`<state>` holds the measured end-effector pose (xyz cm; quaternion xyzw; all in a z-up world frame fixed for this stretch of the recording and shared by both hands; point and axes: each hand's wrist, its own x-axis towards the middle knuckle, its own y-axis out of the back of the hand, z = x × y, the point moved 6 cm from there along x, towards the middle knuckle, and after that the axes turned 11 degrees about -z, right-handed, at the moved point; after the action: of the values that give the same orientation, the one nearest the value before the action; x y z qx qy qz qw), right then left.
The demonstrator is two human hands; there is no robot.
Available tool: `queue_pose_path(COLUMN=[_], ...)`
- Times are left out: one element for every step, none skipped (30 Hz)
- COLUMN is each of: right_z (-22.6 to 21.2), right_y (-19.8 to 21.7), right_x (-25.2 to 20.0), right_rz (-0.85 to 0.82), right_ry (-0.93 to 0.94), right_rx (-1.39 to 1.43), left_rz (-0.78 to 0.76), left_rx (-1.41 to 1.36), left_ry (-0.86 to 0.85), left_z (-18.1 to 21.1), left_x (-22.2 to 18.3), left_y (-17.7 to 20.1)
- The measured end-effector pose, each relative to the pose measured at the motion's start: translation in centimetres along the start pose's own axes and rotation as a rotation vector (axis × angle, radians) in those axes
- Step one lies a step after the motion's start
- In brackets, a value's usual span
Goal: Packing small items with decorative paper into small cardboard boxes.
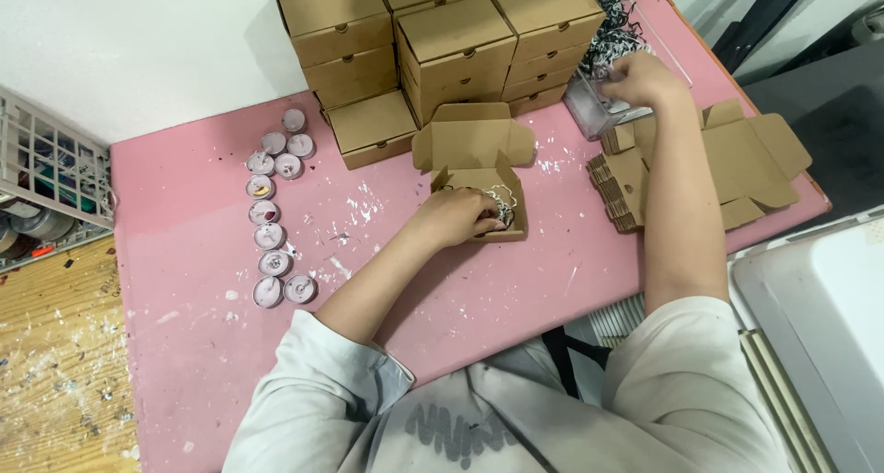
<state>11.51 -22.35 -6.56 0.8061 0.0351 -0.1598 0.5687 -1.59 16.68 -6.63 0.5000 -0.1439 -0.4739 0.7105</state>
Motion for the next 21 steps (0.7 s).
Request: queue_pose_path(right_z=[0.0, -0.3, -0.5, -0.9, -1.4, -1.9, -3.0, -3.8, -4.6, -3.6, -3.0, -2.4, -2.1, -2.6, -3.1, -4.6, -6.1, -7.5, -8.2, -8.6, -9.0], right_y=[0.0, 0.4, 0.9, 0.9, 1.4, 1.9, 2.1, 2.3, 2.5, 1.8, 1.5, 1.1, 0.9, 0.9, 0.8, 1.2, 1.8, 2.4, 2.5, 2.8, 3.0], right_x=[-0.7, -1.4, -2.1, -2.7, -3.5, -4.4, -5.5, -6.7, -7.9, -7.4, -7.0, -6.6, -6.7, -7.2, -7.7, -9.3, -11.0, -12.7, -13.6, -14.8, -15.9], right_rz=[0.000, 0.061, 0.121, 0.121, 0.224, 0.327, 0.327, 0.350, 0.373, 0.372, 0.416, 0.460, 0.460, 0.522, 0.580, 0.579, 0.594, 0.610, 0.609, 0.652, 0.695], right_ry=[-0.002, 0.043, 0.088, 0.087, 0.124, 0.161, 0.161, 0.137, 0.113, 0.113, 0.159, 0.205, 0.205, 0.285, 0.365, 0.365, 0.370, 0.374, 0.374, 0.373, 0.371], right_rx=[0.001, 0.050, 0.100, 0.099, 0.175, 0.251, 0.251, 0.347, 0.443, 0.442, 0.360, 0.278, 0.278, 0.140, 0.001, 0.001, 0.024, 0.047, 0.047, 0.108, 0.170], left_rz=[-0.002, 0.014, 0.030, 0.030, 0.039, 0.048, 0.048, 0.072, 0.095, 0.095, 0.062, 0.030, 0.030, 0.030, 0.030, 0.029, 0.045, 0.061, 0.061, 0.082, 0.103], left_rx=[0.000, 0.005, 0.010, 0.009, 0.009, 0.009, 0.008, 0.009, 0.009, 0.008, 0.014, 0.021, 0.021, 0.027, 0.032, 0.031, 0.027, 0.025, 0.024, 0.036, 0.048], left_ry=[-0.002, -0.015, -0.028, -0.029, -0.042, -0.053, -0.053, -0.060, -0.067, -0.066, -0.031, 0.005, 0.005, 0.008, 0.011, 0.012, -0.001, -0.014, -0.014, -0.031, -0.049], left_z=[-0.1, -0.1, -0.2, -0.3, -0.4, -0.5, -0.6, -0.7, -0.7, -0.6, -0.6, -0.6, -0.6, -0.6, -0.6, -0.7, -0.8, -0.8, -1.0, -1.1, -1.2], left_x=[0.1, 0.2, 0.3, 0.3, 0.3, 0.2, 0.2, 0.2, 0.2, 0.1, 0.0, -0.1, -0.1, -0.1, -0.1, -0.1, -0.1, -0.1, 0.0, 0.1, 0.2], left_y=[-0.2, -0.3, -0.3, -0.4, -0.4, -0.5, -0.5, -0.4, -0.4, -0.1, -0.1, -0.1, 0.0, 0.0, 0.0, -0.2, -0.2, -0.2, -0.4, -0.4, -0.5])
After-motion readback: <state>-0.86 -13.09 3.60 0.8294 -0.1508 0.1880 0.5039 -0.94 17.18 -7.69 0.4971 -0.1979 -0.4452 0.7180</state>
